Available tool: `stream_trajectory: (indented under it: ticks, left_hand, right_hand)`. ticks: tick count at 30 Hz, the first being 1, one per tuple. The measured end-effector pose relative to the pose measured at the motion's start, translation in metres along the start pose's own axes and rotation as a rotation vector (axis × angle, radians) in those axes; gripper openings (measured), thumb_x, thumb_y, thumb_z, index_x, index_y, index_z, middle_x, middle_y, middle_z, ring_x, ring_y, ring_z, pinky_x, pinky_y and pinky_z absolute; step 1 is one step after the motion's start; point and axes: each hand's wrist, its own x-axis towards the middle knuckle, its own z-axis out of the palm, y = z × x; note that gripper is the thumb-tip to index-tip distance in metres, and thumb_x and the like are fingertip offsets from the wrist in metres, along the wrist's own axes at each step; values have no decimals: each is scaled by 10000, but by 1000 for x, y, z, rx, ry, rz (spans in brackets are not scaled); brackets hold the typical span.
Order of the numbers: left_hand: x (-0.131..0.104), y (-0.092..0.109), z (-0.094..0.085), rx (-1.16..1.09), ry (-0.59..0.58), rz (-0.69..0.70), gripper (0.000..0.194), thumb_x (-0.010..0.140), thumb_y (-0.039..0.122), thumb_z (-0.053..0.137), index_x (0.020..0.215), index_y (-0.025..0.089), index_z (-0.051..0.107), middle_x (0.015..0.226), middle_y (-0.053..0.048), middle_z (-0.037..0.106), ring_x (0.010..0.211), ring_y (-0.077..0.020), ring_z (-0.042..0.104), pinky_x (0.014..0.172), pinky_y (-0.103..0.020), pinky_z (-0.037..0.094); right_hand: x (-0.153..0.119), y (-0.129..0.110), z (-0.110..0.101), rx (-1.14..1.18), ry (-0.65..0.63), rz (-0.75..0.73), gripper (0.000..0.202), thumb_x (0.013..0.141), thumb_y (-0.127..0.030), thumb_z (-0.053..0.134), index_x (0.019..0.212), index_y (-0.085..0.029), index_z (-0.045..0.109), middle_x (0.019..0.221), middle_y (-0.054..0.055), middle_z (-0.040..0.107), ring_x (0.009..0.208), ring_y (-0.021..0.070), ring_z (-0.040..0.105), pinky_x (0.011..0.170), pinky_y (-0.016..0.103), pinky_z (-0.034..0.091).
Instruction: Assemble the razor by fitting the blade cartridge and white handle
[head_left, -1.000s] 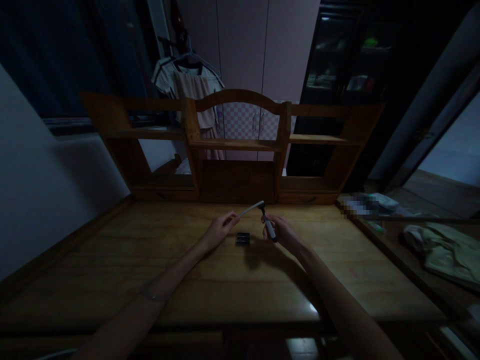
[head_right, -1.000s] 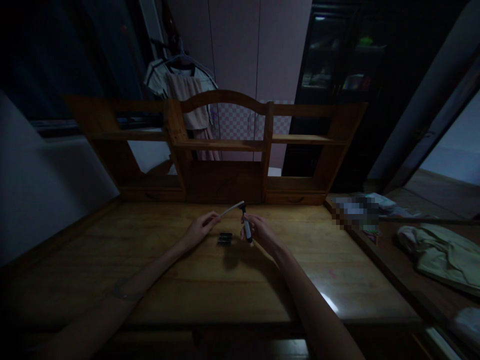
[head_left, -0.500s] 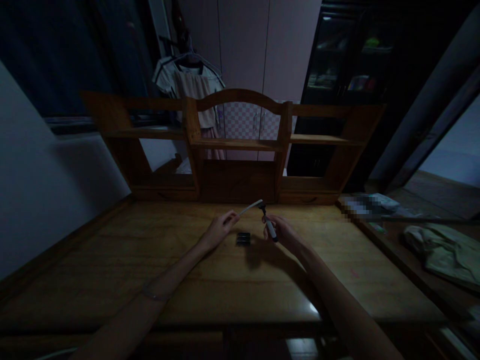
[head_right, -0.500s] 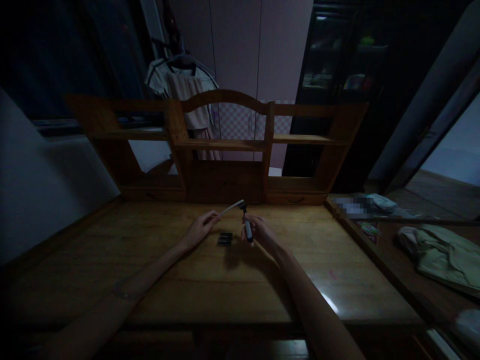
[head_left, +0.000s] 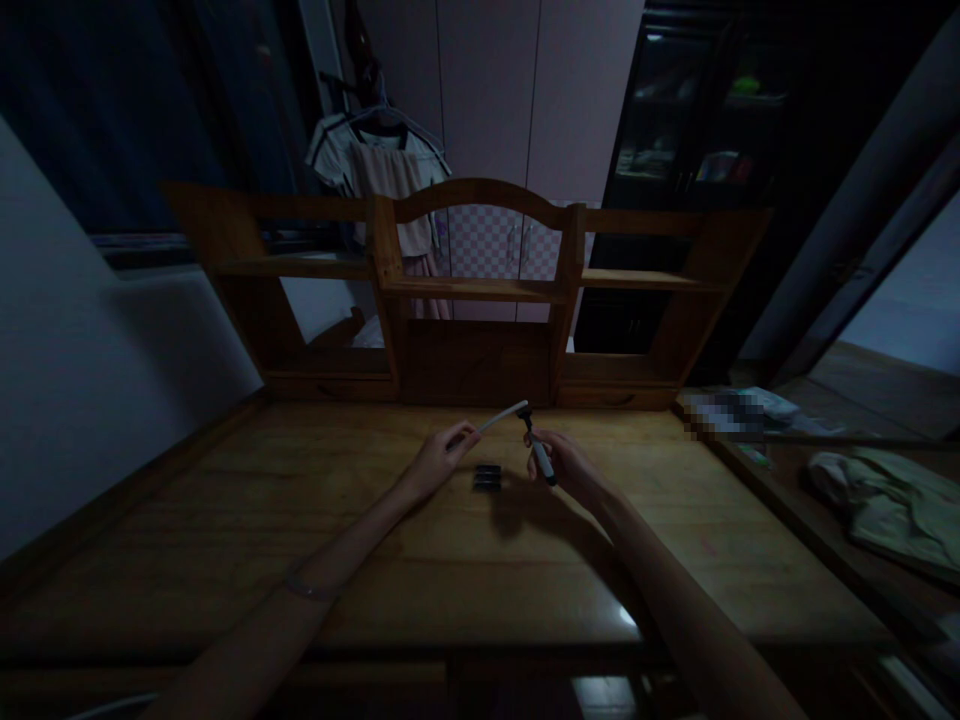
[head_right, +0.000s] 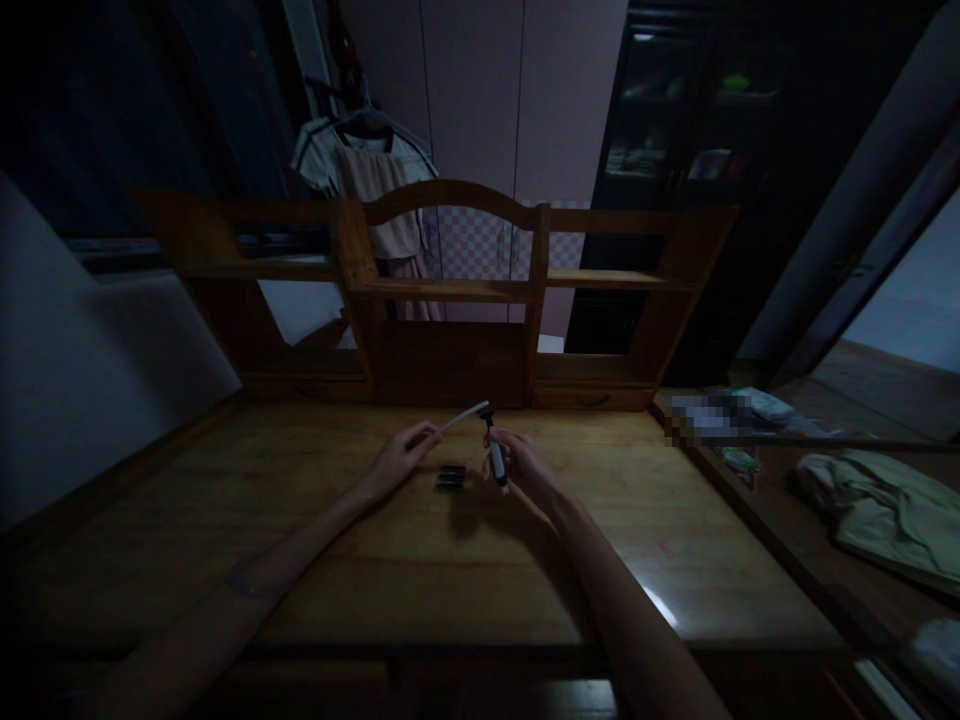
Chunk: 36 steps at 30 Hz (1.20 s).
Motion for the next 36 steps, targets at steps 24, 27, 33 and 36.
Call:
stream_trajectory:
  ticks: [24,27,33,36]
  left_hand:
    - [-2,5,0,25,-34,9,337,881,459,405,844,179,590,690,23,531,649,-125,483,612,-210,359]
    - [-1,2,1,71,1,-22,337,877,461,409,872,185,602,713,15,569,658,-135,503,627,-218,369]
    - [-3,5,-3,99,3,-1,350,882,467,395,892,189,607,722,12,580,656,-135,514,626,-215,375]
    - [-4,8,-2,145,-15,9,340,880,469,406,893,202,617,724,6,594,653,-140,528,638,-221,376]
  right_hand:
    - [1,0,0,-14,23,1,306,837,-469,459,852,-171,528,511,20,630,346,106,475,331,185,341]
    - [2,1,0,-13,26,-2,302,831,-466,466,850,-171,527,512,21,632,347,108,479,332,187,347]
    - [0,0,0,-15,14,-4,287,843,-451,456,858,-174,529,526,21,637,356,106,479,339,187,358]
    - [0,-1,0,-24,21,10,309,830,-472,462,851,-172,532,525,25,637,365,113,492,338,192,362]
